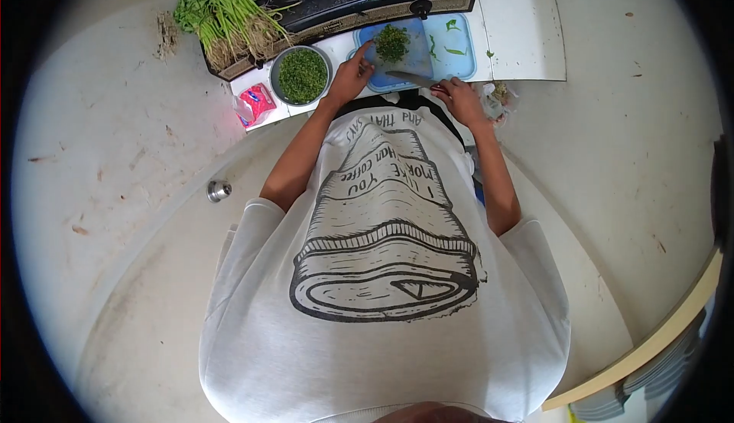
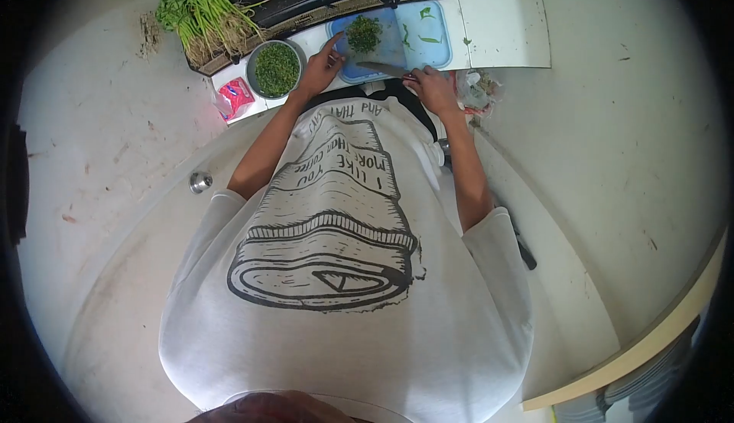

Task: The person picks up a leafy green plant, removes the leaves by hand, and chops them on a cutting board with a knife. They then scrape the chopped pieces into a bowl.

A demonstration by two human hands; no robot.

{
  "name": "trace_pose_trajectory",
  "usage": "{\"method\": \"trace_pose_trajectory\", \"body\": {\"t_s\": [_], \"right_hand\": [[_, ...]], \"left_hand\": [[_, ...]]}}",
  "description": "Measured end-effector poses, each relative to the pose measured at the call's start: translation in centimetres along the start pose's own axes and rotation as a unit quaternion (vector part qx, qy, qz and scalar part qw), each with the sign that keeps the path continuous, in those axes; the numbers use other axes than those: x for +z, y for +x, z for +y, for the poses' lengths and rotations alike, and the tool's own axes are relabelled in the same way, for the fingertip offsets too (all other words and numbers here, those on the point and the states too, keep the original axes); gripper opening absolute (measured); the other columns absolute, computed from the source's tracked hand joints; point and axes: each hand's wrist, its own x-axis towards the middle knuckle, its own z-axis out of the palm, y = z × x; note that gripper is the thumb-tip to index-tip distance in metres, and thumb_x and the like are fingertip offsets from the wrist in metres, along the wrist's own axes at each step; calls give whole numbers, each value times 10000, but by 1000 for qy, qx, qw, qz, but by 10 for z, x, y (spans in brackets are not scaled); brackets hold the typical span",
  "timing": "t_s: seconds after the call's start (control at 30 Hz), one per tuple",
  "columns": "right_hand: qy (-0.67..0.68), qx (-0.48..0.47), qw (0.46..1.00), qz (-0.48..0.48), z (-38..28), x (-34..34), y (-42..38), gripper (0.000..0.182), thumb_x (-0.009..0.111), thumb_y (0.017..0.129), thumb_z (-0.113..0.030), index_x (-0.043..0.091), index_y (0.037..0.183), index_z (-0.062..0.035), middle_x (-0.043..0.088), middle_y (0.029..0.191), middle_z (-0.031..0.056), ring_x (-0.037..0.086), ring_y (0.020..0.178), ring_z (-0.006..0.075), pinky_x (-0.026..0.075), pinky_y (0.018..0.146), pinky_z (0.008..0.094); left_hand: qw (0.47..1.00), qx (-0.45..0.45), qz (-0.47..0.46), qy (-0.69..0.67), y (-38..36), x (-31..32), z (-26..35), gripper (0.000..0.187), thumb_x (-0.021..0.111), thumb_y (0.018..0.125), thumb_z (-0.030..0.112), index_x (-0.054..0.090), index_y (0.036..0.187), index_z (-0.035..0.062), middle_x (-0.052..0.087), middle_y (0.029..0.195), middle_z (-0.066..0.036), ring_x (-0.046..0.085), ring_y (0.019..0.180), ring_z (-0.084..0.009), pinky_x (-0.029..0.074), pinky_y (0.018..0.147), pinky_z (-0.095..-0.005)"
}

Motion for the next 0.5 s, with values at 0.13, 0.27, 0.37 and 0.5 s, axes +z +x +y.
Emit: {"method": "trace_pose_trajectory", "body": {"t_s": [0.13, 0.27, 0.37, 0.5], "right_hand": [[-59, 23, 997, -37, -8, 17, 11, 387, 569, 1017, -472, 673, 1221, -159, 638, 1107, 158, 659, 1053, 368, 504, 814, 592], [-47, 62, 995, -67, -17, 5, 36, 471, 462, 1047, -545, 650, 1276, -179, 648, 1151, 160, 652, 1098, 379, 436, 871, 678], [-55, 85, 991, -82, -30, -19, 45, 499, 450, 1044, -572, 679, 1239, -173, 672, 1135, 152, 654, 1112, 365, 412, 901, 695], [-68, 107, 985, -118, -46, -44, 44, 505, 503, 1016, -589, 712, 1174, -156, 683, 1100, 138, 658, 1105, 351, 421, 912, 677]], "left_hand": [[1000, 17, -13, -20, 1, -15, -17, 611, 651, 974, 99, 439, 1546, 142, 729, 988, -147, 726, 857, -268, 570, 790, -395], [997, 21, -44, -57, 2, -23, -19, 575, 645, 981, 89, 474, 1526, 153, 724, 970, -127, 722, 850, -236, 570, 804, -373], [995, 37, -79, -55, 4, -27, -12, 576, 641, 985, 82, 477, 1531, 162, 713, 968, -114, 709, 852, -210, 563, 816, -359], [981, 101, -164, -25, 10, -31, 4, 598, 646, 987, 97, 466, 1550, 191, 718, 964, -126, 699, 858, -214, 553, 831, -374]]}}
